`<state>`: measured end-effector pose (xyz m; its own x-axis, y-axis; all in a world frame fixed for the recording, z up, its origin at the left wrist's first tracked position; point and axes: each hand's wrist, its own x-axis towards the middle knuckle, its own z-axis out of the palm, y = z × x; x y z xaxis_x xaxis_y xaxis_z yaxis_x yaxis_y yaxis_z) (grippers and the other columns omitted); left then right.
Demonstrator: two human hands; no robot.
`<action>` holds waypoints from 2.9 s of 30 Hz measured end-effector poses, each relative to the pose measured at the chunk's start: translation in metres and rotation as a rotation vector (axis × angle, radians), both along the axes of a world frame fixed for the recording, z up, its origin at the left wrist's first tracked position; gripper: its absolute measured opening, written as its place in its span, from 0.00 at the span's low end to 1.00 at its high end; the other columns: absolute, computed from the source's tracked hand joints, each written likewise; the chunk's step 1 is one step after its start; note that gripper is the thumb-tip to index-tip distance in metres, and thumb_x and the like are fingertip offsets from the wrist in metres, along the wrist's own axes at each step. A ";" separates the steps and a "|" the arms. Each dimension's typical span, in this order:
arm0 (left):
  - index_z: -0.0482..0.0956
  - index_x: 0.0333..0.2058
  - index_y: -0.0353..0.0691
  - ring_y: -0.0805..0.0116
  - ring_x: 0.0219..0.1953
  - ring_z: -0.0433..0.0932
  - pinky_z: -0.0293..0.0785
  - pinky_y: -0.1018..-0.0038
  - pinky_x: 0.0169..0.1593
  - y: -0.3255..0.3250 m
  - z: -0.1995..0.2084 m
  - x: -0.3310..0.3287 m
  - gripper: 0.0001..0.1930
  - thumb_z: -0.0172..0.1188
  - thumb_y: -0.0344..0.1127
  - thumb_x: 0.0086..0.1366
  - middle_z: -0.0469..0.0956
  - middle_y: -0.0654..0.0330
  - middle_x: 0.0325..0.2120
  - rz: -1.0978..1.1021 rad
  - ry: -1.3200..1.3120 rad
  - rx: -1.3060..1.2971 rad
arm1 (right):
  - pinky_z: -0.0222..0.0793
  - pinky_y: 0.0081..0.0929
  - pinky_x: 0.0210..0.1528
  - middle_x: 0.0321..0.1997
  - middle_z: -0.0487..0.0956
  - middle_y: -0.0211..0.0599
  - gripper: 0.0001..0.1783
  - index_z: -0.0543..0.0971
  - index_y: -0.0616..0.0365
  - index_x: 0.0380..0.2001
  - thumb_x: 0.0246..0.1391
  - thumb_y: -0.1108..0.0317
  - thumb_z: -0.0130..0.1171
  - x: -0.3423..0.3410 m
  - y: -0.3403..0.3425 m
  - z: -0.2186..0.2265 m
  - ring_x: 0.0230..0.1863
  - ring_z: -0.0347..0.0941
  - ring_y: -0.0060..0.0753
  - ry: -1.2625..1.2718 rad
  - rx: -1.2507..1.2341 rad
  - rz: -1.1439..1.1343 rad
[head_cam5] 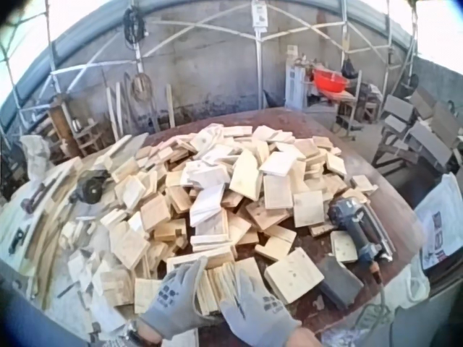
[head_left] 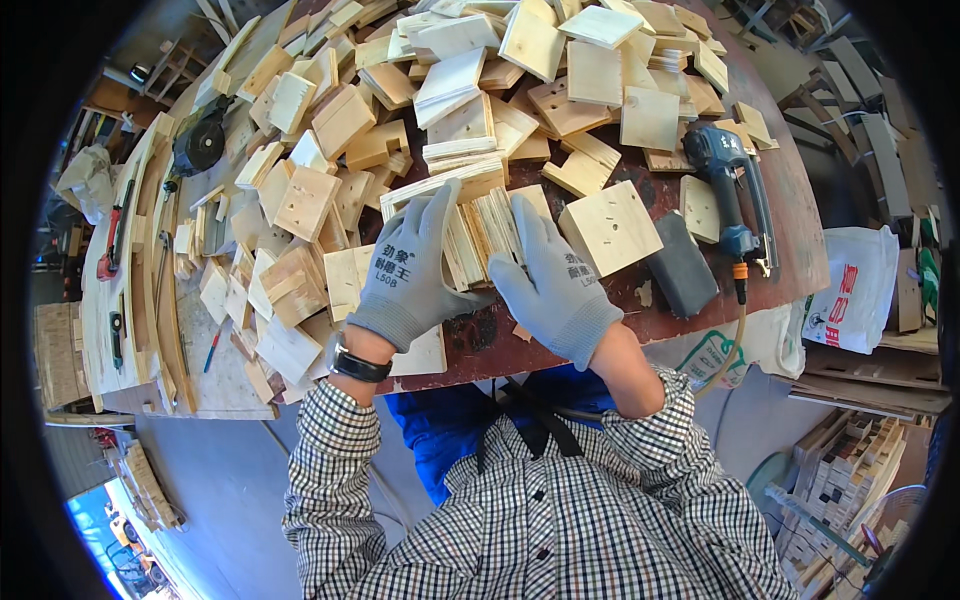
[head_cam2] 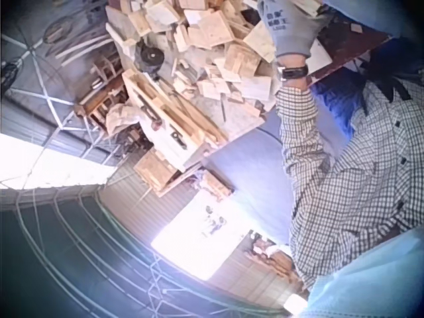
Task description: The person assembles small wooden boxes by hand, picking up pre-cut wooden pieces from a pile, aligning them, and fitting them together. The person repeatedly handles multiple pieces, stacks them, and places completed boxes on the table.
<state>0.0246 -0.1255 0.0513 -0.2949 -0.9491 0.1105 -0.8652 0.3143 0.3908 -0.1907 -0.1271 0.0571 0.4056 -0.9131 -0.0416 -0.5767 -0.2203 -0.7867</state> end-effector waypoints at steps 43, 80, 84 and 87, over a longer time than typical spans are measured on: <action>0.70 0.65 0.34 0.48 0.47 0.74 0.71 0.52 0.48 0.074 0.032 0.028 0.48 0.76 0.58 0.52 0.72 0.47 0.45 0.729 -0.118 -0.022 | 0.64 0.53 0.68 0.67 0.65 0.69 0.57 0.47 0.70 0.77 0.60 0.49 0.67 0.016 -0.004 -0.014 0.65 0.68 0.70 0.079 -0.031 -0.074; 0.67 0.71 0.47 0.44 0.69 0.68 0.68 0.52 0.68 -0.102 0.047 0.254 0.43 0.68 0.58 0.61 0.66 0.49 0.71 1.039 -0.258 0.196 | 0.64 0.46 0.69 0.69 0.65 0.66 0.54 0.48 0.73 0.77 0.59 0.58 0.66 0.016 -0.003 -0.010 0.66 0.67 0.63 0.080 0.015 -0.083; 0.60 0.74 0.45 0.45 0.74 0.59 0.59 0.52 0.74 -0.149 0.011 0.258 0.49 0.70 0.57 0.59 0.61 0.49 0.74 0.660 -0.325 -0.122 | 0.65 0.46 0.68 0.69 0.65 0.66 0.54 0.49 0.72 0.77 0.59 0.57 0.66 0.015 -0.002 -0.012 0.66 0.68 0.62 0.070 -0.018 -0.082; 0.55 0.76 0.44 0.45 0.77 0.55 0.56 0.54 0.76 -0.187 0.000 0.247 0.54 0.72 0.56 0.58 0.57 0.47 0.75 0.609 -0.260 -0.048 | 0.65 0.48 0.68 0.68 0.65 0.67 0.55 0.49 0.73 0.77 0.59 0.55 0.66 0.015 -0.003 -0.010 0.65 0.68 0.63 0.049 -0.003 -0.084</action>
